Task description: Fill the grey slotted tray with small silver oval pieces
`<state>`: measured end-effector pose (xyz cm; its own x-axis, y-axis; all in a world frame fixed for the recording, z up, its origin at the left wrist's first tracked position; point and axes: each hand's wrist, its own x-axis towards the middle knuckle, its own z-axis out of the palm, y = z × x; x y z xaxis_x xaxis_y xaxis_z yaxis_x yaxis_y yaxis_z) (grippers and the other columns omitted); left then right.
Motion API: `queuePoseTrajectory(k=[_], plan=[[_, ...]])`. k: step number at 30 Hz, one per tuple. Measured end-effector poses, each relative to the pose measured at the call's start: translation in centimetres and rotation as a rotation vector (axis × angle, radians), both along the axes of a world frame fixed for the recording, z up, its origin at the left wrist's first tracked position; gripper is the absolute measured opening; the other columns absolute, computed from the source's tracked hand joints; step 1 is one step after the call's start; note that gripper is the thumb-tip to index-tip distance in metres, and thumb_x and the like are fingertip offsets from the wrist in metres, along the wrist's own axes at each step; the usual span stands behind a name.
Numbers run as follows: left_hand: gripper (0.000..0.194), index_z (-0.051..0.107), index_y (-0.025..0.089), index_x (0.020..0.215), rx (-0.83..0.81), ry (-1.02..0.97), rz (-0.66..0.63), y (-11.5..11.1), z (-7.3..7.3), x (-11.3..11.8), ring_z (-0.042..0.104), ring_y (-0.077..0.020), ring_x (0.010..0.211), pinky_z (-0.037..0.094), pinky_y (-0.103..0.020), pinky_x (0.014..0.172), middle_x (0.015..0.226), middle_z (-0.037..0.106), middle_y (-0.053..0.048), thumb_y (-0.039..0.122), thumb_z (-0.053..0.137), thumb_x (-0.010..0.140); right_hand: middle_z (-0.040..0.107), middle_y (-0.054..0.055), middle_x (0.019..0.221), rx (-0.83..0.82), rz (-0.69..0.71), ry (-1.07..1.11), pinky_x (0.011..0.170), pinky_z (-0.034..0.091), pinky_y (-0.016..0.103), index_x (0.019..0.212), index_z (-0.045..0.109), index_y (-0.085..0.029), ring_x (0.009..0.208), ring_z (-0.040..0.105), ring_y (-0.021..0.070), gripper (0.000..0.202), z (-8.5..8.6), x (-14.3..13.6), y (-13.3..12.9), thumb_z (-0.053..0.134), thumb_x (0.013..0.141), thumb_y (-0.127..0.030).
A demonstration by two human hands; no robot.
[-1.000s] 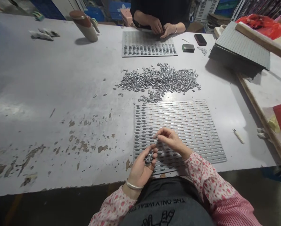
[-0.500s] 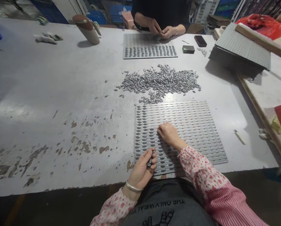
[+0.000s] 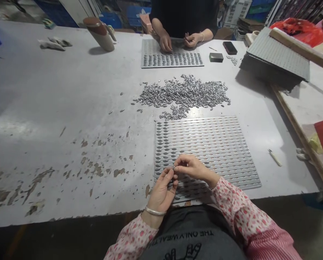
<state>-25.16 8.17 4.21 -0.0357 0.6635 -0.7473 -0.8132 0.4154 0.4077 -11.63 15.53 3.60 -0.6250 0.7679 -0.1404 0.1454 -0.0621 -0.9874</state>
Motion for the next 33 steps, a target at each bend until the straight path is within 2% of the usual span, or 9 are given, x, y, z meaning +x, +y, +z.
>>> queuePoseTrajectory(k=[4,7,10,15,18,23,28,30,33], plan=[[0.022,0.062,0.015,0.094,0.042,-0.024,-0.042,0.1,0.8,-0.4,0.053,-0.0063,0.060,0.042,-0.014,0.047,0.077,0.059,-0.002,0.026,0.065,0.075,0.062,0.003,0.079,-0.053,-0.214,0.074,0.065,0.046,0.025,0.085,0.057,-0.017,0.073,0.057,0.0134,0.026,-1.3,0.0,1.4,0.058,0.079,-0.042],[0.022,0.060,0.016,0.095,0.095,-0.048,-0.092,-0.1,1.2,-0.5,0.046,-0.0046,0.051,0.036,-0.014,0.040,0.070,0.055,0.001,0.026,0.063,0.076,0.061,0.001,0.073,-0.001,-0.339,-0.046,0.059,0.044,0.024,0.092,0.057,-0.016,0.065,0.055,0.0119,0.027,-2.6,0.4,3.2,0.058,0.078,-0.039],[0.015,0.059,0.016,0.091,0.052,-0.042,-0.098,-0.4,1.2,-0.4,0.049,-0.0054,0.052,0.038,-0.014,0.041,0.071,0.057,-0.001,0.023,0.060,0.078,0.061,0.000,0.070,0.133,-0.337,-0.257,0.058,0.041,0.024,0.088,0.060,-0.016,0.061,0.053,0.0112,0.020,-3.6,0.6,4.4,0.058,0.077,-0.033],[0.014,0.062,0.012,0.091,-0.020,-0.005,-0.098,-0.5,1.1,-0.4,0.059,-0.0105,0.073,0.051,-0.019,0.060,0.089,0.061,-0.009,0.018,0.053,0.083,0.063,0.001,0.073,0.418,-0.359,-0.532,0.070,0.038,0.027,0.078,0.062,-0.019,0.075,0.051,0.0155,0.008,-4.0,-0.1,4.6,0.057,0.078,-0.025],[0.015,0.062,0.012,0.094,-0.008,-0.030,-0.131,-0.5,1.1,-0.6,0.056,-0.0073,0.064,0.049,-0.017,0.056,0.083,0.060,-0.006,0.016,0.054,0.082,0.063,0.002,0.074,0.529,-0.340,-0.627,0.075,0.035,0.030,0.078,0.062,-0.019,0.078,0.048,0.0175,0.007,-4.0,-0.5,4.5,0.057,0.079,-0.024],[0.015,0.058,0.016,0.093,0.004,-0.076,-0.144,-0.5,1.1,-0.5,0.054,-0.0063,0.059,0.043,-0.014,0.047,0.078,0.059,-0.002,0.020,0.059,0.079,0.061,0.003,0.076,0.604,-0.281,-0.702,0.078,0.034,0.031,0.075,0.059,-0.018,0.076,0.048,0.0174,0.008,-4.2,-0.6,4.8,0.055,0.080,-0.023],[0.017,0.058,0.016,0.088,0.006,-0.085,-0.134,-0.5,1.0,-0.4,0.056,-0.0077,0.063,0.043,-0.014,0.046,0.091,0.062,-0.006,0.019,0.066,0.073,0.060,0.004,0.075,0.565,-0.313,-0.657,0.077,0.035,0.031,0.073,0.058,-0.018,0.077,0.048,0.0178,0.007,-3.3,-0.7,4.6,0.055,0.078,-0.020],[0.019,0.059,0.016,0.087,0.021,-0.083,-0.115,-0.3,0.9,-0.4,0.055,-0.0072,0.064,0.042,-0.014,0.046,0.095,0.062,-0.005,0.018,0.068,0.071,0.058,0.003,0.072,0.446,-0.302,-0.514,0.071,0.037,0.029,0.073,0.058,-0.018,0.073,0.048,0.0162,0.010,-2.3,-0.6,4.0,0.055,0.080,-0.024],[0.020,0.063,0.015,0.086,0.038,-0.085,-0.059,-0.1,0.5,-0.3,0.052,-0.0055,0.060,0.040,-0.013,0.044,0.081,0.059,-0.002,0.018,0.071,0.069,0.057,0.001,0.070,0.189,-0.126,-0.248,0.060,0.037,0.025,0.077,0.059,-0.016,0.065,0.048,0.0128,0.021,-0.7,-0.2,2.6,0.055,0.081,-0.036]])
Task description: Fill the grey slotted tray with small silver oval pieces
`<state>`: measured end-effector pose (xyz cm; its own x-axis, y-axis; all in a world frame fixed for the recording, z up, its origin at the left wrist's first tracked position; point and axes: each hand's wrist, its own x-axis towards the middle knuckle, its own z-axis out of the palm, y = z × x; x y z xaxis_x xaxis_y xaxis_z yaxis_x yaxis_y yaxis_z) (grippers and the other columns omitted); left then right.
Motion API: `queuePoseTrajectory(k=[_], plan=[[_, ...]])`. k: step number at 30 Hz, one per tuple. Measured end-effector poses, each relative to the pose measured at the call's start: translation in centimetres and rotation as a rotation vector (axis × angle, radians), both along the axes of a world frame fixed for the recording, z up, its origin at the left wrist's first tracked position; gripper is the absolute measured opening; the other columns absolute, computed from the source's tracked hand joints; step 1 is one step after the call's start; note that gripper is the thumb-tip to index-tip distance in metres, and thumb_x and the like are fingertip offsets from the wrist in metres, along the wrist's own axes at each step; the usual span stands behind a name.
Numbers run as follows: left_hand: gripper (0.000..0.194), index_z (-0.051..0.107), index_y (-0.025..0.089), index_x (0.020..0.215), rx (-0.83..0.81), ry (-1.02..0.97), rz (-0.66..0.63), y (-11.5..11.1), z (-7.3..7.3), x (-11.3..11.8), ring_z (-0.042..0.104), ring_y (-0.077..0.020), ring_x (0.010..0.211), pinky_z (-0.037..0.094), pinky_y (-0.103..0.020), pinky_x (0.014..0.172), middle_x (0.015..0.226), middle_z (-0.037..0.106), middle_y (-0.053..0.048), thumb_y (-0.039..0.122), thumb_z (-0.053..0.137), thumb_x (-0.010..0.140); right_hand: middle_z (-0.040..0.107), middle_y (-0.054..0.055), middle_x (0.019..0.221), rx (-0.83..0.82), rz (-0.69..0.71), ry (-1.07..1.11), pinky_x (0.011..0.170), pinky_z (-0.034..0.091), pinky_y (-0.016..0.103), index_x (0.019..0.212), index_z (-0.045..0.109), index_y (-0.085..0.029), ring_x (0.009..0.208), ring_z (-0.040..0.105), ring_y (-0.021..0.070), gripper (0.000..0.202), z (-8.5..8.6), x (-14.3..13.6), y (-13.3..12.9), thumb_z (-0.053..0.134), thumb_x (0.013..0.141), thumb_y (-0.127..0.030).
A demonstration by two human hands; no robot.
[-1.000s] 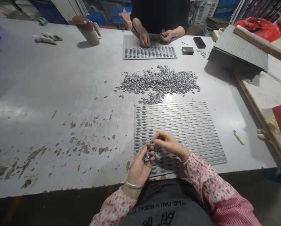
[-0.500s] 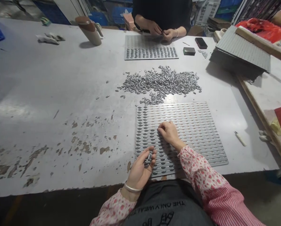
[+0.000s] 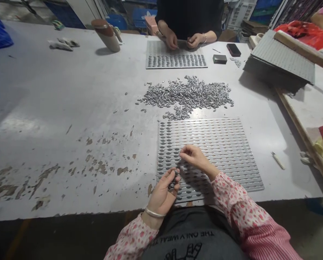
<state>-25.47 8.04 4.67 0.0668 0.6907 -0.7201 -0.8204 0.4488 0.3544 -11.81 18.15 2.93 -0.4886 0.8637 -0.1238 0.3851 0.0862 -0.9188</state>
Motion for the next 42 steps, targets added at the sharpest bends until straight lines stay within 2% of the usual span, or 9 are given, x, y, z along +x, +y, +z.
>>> queuePoseTrajectory(k=[2,5,10,13,17,23,33,38,42], plan=[[0.020,0.064,0.015,0.087,-0.007,0.001,0.036,0.1,-0.3,0.1,0.050,-0.0048,0.057,0.039,-0.012,0.043,0.071,0.056,0.001,0.017,0.071,0.068,0.057,0.001,0.072,-0.127,0.131,0.102,0.057,0.037,0.023,0.080,0.060,-0.015,0.063,0.048,0.0111,0.025,0.9,0.2,-0.9,0.058,0.080,-0.040],[0.021,0.064,0.014,0.086,-0.008,0.032,0.062,0.3,-0.6,0.2,0.048,-0.0038,0.054,0.037,-0.012,0.041,0.068,0.055,0.001,0.015,0.072,0.067,0.057,0.000,0.073,-0.202,0.209,0.166,0.056,0.038,0.021,0.085,0.061,-0.015,0.062,0.047,0.0093,0.025,1.7,0.2,-1.6,0.063,0.077,-0.039],[0.019,0.064,0.014,0.092,-0.010,0.058,0.095,0.5,-0.2,-0.1,0.055,-0.0064,0.062,0.045,-0.014,0.049,0.080,0.060,-0.003,0.016,0.066,0.074,0.060,0.002,0.079,-0.229,0.270,0.214,0.061,0.043,0.023,0.098,0.061,-0.016,0.068,0.053,0.0114,0.028,1.1,-0.1,-0.7,0.060,0.079,-0.036],[0.020,0.064,0.013,0.098,-0.060,0.043,0.089,0.6,0.5,-0.5,0.059,-0.0098,0.071,0.049,-0.018,0.058,0.089,0.062,-0.008,0.018,0.057,0.080,0.062,0.003,0.081,-0.147,0.125,0.168,0.063,0.044,0.024,0.094,0.062,-0.016,0.071,0.056,0.0126,0.024,-0.4,-0.5,1.0,0.057,0.080,-0.035],[0.019,0.062,0.014,0.098,-0.044,0.008,0.018,0.5,1.0,-0.6,0.053,-0.0058,0.057,0.043,-0.014,0.046,0.075,0.059,-0.003,0.017,0.055,0.081,0.063,0.001,0.071,0.010,-0.105,-0.064,0.057,0.039,0.023,0.082,0.063,-0.016,0.060,0.052,0.0112,0.018,-2.3,-1.3,3.3,0.056,0.079,-0.033],[0.014,0.061,0.014,0.092,-0.038,0.012,-0.016,0.1,0.6,-0.3,0.054,-0.0063,0.057,0.042,-0.014,0.045,0.077,0.060,-0.003,0.017,0.058,0.079,0.066,0.001,0.076,0.330,-0.135,-0.384,0.075,0.035,0.028,0.078,0.067,-0.021,0.078,0.052,0.0164,0.011,-3.2,-2.8,4.1,0.059,0.078,-0.028],[0.024,0.064,0.013,0.091,0.035,-0.011,0.005,0.1,-0.2,-0.3,0.051,-0.0059,0.061,0.042,-0.014,0.048,0.078,0.057,-0.003,0.015,0.071,0.068,0.060,0.006,0.081,0.416,-0.214,-0.558,0.077,0.034,0.032,0.074,0.059,-0.019,0.086,0.047,0.0209,0.013,-3.3,-3.5,3.2,0.057,0.079,-0.030],[0.019,0.061,0.014,0.082,0.012,0.025,0.076,0.5,-0.6,-0.3,0.049,-0.0047,0.058,0.039,-0.013,0.045,0.076,0.057,-0.002,0.017,0.072,0.067,0.059,0.005,0.077,0.250,-0.165,-0.329,0.075,0.037,0.032,0.074,0.059,-0.017,0.079,0.049,0.0182,0.016,-1.9,-2.8,2.8,0.056,0.081,-0.031],[0.018,0.059,0.013,0.077,0.012,0.010,0.104,1.2,-0.9,-0.3,0.047,-0.0036,0.054,0.036,-0.012,0.042,0.073,0.056,-0.001,0.019,0.073,0.067,0.059,0.003,0.081,-0.064,0.188,0.106,0.067,0.042,0.027,0.088,0.062,-0.016,0.074,0.053,0.0143,0.025,-0.3,-1.6,1.3,0.058,0.080,-0.039]])
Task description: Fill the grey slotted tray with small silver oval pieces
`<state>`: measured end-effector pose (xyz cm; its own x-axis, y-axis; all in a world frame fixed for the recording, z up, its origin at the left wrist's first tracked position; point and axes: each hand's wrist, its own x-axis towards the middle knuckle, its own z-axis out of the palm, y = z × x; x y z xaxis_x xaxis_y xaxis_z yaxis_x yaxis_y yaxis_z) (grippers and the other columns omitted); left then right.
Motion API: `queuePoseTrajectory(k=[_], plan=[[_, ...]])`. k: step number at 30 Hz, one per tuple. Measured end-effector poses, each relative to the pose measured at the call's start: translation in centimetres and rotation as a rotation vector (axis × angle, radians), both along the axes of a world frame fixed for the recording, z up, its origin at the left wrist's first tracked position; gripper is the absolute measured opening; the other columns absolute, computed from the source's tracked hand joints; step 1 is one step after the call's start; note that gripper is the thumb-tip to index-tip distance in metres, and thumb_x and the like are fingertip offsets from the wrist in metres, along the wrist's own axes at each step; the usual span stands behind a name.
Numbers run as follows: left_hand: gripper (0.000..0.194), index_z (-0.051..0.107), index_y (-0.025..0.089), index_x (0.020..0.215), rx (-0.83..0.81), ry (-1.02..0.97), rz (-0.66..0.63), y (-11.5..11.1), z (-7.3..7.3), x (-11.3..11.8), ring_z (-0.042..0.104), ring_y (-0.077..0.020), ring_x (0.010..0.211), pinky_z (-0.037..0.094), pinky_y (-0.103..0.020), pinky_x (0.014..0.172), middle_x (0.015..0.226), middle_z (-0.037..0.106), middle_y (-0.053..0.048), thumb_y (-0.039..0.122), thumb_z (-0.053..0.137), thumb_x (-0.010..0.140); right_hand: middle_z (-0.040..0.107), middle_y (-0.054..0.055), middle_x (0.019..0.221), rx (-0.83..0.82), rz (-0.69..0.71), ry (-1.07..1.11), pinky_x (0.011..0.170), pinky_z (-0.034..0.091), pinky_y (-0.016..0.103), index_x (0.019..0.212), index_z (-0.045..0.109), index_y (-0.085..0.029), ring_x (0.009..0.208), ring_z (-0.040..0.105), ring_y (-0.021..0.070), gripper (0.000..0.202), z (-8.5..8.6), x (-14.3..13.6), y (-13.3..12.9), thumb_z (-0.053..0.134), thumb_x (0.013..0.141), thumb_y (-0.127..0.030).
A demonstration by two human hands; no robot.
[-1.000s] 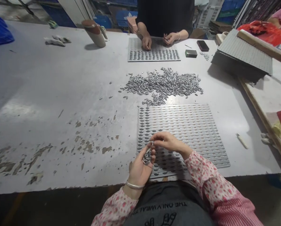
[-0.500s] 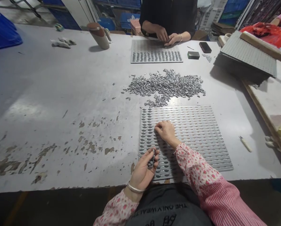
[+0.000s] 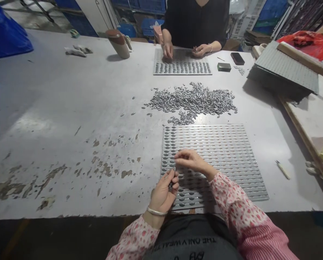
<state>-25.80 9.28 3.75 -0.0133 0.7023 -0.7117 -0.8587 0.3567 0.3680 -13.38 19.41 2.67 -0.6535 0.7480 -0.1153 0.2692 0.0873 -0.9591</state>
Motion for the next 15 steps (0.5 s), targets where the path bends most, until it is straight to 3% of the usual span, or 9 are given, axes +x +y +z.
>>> queuePoseTrajectory(k=[2,5,9,12,15], plan=[[0.017,0.060,0.012,0.079,0.012,-0.008,0.011,0.4,-0.1,0.0,0.047,-0.0034,0.054,0.035,-0.012,0.041,0.071,0.055,-0.001,0.019,0.071,0.069,0.060,0.003,0.082,-0.107,0.082,0.115,0.066,0.043,0.025,0.089,0.061,-0.015,0.073,0.054,0.0134,0.026,0.2,0.3,-0.5,0.060,0.079,-0.040],[0.017,0.061,0.012,0.089,0.002,-0.025,0.022,1.0,0.2,0.0,0.051,-0.0059,0.058,0.039,-0.014,0.043,0.077,0.058,-0.004,0.022,0.063,0.076,0.062,0.004,0.084,-0.132,-0.010,0.164,0.069,0.044,0.026,0.090,0.060,-0.015,0.076,0.056,0.0138,0.025,-0.5,0.4,0.1,0.055,0.083,-0.039],[0.018,0.059,0.013,0.096,0.008,-0.064,-0.023,1.0,0.6,-0.3,0.051,-0.0070,0.056,0.039,-0.016,0.044,0.078,0.059,-0.005,0.015,0.054,0.079,0.064,0.004,0.086,0.150,-0.221,-0.061,0.073,0.043,0.029,0.093,0.062,-0.018,0.079,0.055,0.0150,0.018,-2.5,0.1,3.0,0.051,0.084,-0.029],[0.011,0.057,0.014,0.089,0.029,-0.067,-0.042,0.6,0.4,-0.4,0.046,-0.0057,0.050,0.034,-0.015,0.040,0.070,0.056,-0.002,0.015,0.053,0.078,0.065,0.004,0.083,0.358,-0.196,-0.281,0.073,0.040,0.028,0.090,0.065,-0.018,0.077,0.054,0.0152,0.015,-3.4,-0.3,4.8,0.053,0.080,-0.020],[0.007,0.055,0.015,0.082,0.015,-0.063,-0.041,0.2,-0.1,-0.4,0.048,-0.0062,0.051,0.034,-0.015,0.041,0.070,0.057,-0.002,0.017,0.057,0.076,0.064,0.002,0.074,0.416,-0.157,-0.401,0.066,0.037,0.026,0.085,0.066,-0.018,0.067,0.053,0.0136,0.011,-3.7,-0.7,5.1,0.056,0.079,-0.020]])
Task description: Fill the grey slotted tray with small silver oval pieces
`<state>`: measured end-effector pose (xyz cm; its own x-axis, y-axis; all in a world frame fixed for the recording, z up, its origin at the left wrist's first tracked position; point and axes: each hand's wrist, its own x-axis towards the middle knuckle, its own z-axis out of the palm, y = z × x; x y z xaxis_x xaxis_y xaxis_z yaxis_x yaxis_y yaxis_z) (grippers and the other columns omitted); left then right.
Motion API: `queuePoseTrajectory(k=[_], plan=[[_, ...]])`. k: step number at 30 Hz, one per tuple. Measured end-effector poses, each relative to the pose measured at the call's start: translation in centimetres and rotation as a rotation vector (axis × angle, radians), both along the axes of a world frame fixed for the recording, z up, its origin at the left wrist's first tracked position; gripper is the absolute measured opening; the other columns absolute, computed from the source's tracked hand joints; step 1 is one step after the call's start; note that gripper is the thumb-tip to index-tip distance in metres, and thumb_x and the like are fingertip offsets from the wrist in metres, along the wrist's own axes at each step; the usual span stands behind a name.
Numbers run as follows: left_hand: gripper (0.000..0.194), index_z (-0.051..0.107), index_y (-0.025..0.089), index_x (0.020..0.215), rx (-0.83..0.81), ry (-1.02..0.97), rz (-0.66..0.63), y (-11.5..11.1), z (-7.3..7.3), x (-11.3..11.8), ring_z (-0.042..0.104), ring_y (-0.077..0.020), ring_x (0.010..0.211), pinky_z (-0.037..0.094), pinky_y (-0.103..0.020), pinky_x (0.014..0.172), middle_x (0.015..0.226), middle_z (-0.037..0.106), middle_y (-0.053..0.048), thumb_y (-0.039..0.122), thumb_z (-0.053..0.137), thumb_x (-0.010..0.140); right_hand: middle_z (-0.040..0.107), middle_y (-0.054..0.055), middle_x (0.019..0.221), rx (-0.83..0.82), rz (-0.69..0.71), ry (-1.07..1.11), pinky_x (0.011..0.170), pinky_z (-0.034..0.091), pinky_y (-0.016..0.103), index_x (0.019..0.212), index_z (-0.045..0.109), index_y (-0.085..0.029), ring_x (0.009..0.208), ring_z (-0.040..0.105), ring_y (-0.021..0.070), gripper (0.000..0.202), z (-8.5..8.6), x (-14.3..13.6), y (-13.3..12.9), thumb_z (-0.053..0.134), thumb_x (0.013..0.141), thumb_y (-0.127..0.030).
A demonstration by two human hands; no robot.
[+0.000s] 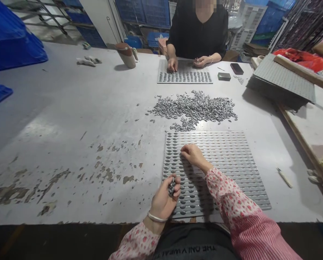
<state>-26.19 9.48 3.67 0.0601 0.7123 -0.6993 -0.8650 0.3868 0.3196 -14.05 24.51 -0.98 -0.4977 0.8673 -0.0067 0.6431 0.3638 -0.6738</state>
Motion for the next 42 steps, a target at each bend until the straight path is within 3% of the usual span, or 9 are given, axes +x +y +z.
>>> queuePoseTrajectory(k=[5,10,13,18,21,24,27,33,42], plan=[[0.017,0.061,0.014,0.086,0.026,0.043,-0.020,-0.1,0.0,0.1,0.052,-0.0065,0.060,0.039,-0.015,0.046,0.083,0.060,-0.004,0.017,0.067,0.070,0.063,0.003,0.074,0.100,-0.020,-0.112,0.070,0.036,0.027,0.076,0.064,-0.018,0.073,0.051,0.0154,0.009,-0.3,-0.7,-0.5,0.056,0.080,-0.021],[0.025,0.062,0.014,0.091,0.055,0.062,0.002,0.2,0.1,0.1,0.048,-0.0047,0.058,0.038,-0.013,0.045,0.075,0.054,-0.001,0.018,0.072,0.068,0.061,0.005,0.077,0.128,-0.084,-0.066,0.078,0.037,0.031,0.075,0.062,-0.017,0.080,0.049,0.0176,0.007,0.0,-1.0,-0.8,0.057,0.079,-0.020],[0.023,0.059,0.014,0.084,0.061,0.049,0.020,0.5,-0.2,0.1,0.044,-0.0036,0.055,0.035,-0.012,0.042,0.075,0.053,0.000,0.020,0.073,0.067,0.060,0.003,0.076,-0.044,-0.074,0.133,0.073,0.040,0.030,0.079,0.062,-0.017,0.075,0.050,0.0161,0.011,1.3,-0.4,-1.8,0.056,0.081,-0.026],[0.023,0.056,0.013,0.077,0.100,0.006,0.020,1.2,-0.7,0.2,0.040,-0.0019,0.050,0.030,-0.011,0.038,0.071,0.051,0.001,0.020,0.074,0.065,0.060,0.004,0.086,-0.500,0.256,0.474,0.064,0.043,0.025,0.090,0.062,-0.016,0.072,0.054,0.0131,0.028,3.6,0.8,-4.5,0.058,0.080,-0.042],[0.020,0.060,0.012,0.084,0.092,0.013,0.032,1.7,-0.3,0.2,0.044,-0.0029,0.052,0.033,-0.012,0.039,0.072,0.054,-0.001,0.023,0.069,0.071,0.061,0.005,0.086,-0.576,0.211,0.619,0.067,0.045,0.026,0.087,0.060,-0.016,0.075,0.056,0.0140,0.028,3.5,0.9,-4.6,0.059,0.079,-0.044],[0.019,0.061,0.013,0.095,0.040,0.015,0.033,1.8,0.2,0.0,0.053,-0.0072,0.061,0.042,-0.016,0.047,0.084,0.060,-0.007,0.023,0.060,0.079,0.062,0.005,0.083,-0.484,0.045,0.623,0.068,0.044,0.027,0.087,0.058,-0.017,0.074,0.056,0.0143,0.025,2.3,0.7,-2.9,0.054,0.082,-0.041],[0.016,0.060,0.014,0.095,0.040,0.010,0.006,1.6,0.4,-0.3,0.052,-0.0075,0.061,0.041,-0.017,0.047,0.083,0.060,-0.006,0.016,0.056,0.080,0.063,0.004,0.079,-0.271,-0.083,0.415,0.068,0.042,0.027,0.089,0.059,-0.016,0.072,0.055,0.0141,0.018,0.8,0.7,-0.5,0.050,0.083,-0.031],[0.010,0.059,0.012,0.088,0.057,-0.045,-0.009,1.2,-0.3,-0.2,0.044,-0.0035,0.053,0.033,-0.013,0.041,0.075,0.053,-0.002,0.017,0.058,0.080,0.064,0.002,0.076,-0.019,-0.008,0.006,0.065,0.037,0.025,0.085,0.064,-0.017,0.069,0.053,0.0138,0.013,-0.4,0.2,1.3,0.054,0.079,-0.021],[0.021,0.058,0.012,0.099,0.052,-0.062,-0.041,0.9,-0.3,-0.3,0.046,-0.0057,0.056,0.037,-0.016,0.045,0.078,0.052,-0.003,0.020,0.057,0.080,0.062,0.005,0.077,0.140,-0.051,-0.154,0.074,0.035,0.028,0.076,0.064,-0.017,0.079,0.050,0.0169,0.009,-0.4,-0.8,1.0,0.056,0.079,-0.020]])
